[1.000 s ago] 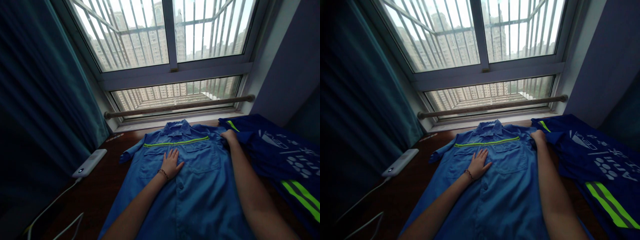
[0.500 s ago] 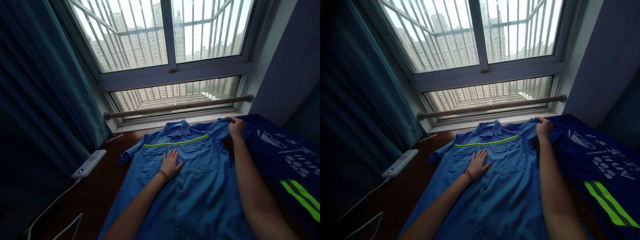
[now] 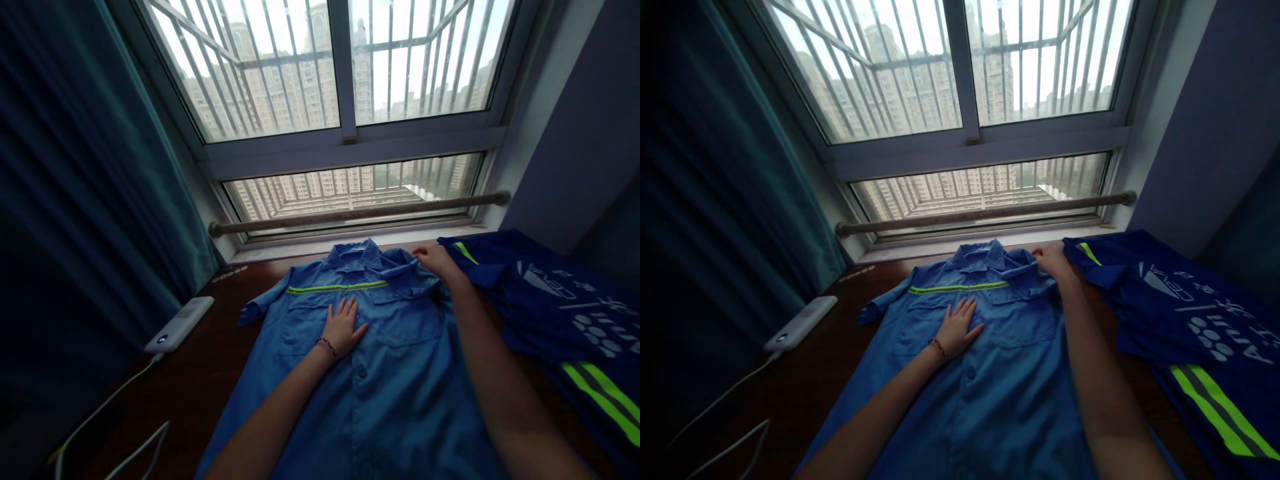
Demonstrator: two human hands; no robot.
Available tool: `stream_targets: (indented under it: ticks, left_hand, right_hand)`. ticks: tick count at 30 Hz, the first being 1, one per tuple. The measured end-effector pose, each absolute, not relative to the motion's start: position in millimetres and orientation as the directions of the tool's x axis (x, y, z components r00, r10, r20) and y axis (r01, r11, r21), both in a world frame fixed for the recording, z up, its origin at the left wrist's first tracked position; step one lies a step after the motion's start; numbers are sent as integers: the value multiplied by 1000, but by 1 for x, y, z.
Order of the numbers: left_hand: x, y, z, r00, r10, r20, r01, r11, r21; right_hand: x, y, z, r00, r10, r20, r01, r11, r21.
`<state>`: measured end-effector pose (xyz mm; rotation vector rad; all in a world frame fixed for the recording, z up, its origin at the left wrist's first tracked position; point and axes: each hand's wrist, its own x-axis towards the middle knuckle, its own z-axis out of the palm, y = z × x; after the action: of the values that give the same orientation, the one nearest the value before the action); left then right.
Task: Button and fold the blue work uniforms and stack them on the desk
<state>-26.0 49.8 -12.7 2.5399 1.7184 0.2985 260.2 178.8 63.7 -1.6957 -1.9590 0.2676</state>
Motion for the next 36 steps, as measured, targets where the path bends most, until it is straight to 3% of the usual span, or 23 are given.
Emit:
stream_targets:
  ticks: [4,11,15,18,20,24,28,31,33,34,36]
  left_hand:
    - [-26,49,-13,358,925,129,913,-376,157]
    - [-27,49,-13,357,925,129,916,-374,143]
    - [-26,49,-13,357,924,136,917,-375,134]
    - [-26,49,-14,355,925,132,920,-371,128]
    - [-26,50,-13,359,925,129,919,-374,125]
    - [-26,50,-12,362,923,129,917,-378,129]
    - [-25,47,-10,359,925,126,909,-377,175]
    - [-28,51,-8,365,925,107,884,-380,271]
    - [-35,61,-4,350,930,111,826,-362,431]
    - [-41,69,0,277,952,130,778,-302,551]
    - [-61,87,9,-27,989,145,623,-97,776]
  right_hand:
    - [266,184,38,12,971,240,899,95,-428]
    - [222,175,18,24,935,354,915,122,-385]
    - [202,172,16,-224,876,427,854,387,-348]
    - [191,173,5,-411,850,328,747,521,-412]
    - [186,174,-4,-410,874,261,763,486,-427]
    - [183,175,-20,-294,904,312,888,379,-260]
    - [193,180,-27,-171,968,182,967,201,-158]
    - [204,184,-28,-118,983,138,981,137,-137]
    - [206,185,-27,-118,983,143,981,138,-138]
    - [206,185,-27,-112,982,155,981,134,-142]
    - [199,183,-26,-83,979,186,982,112,-154]
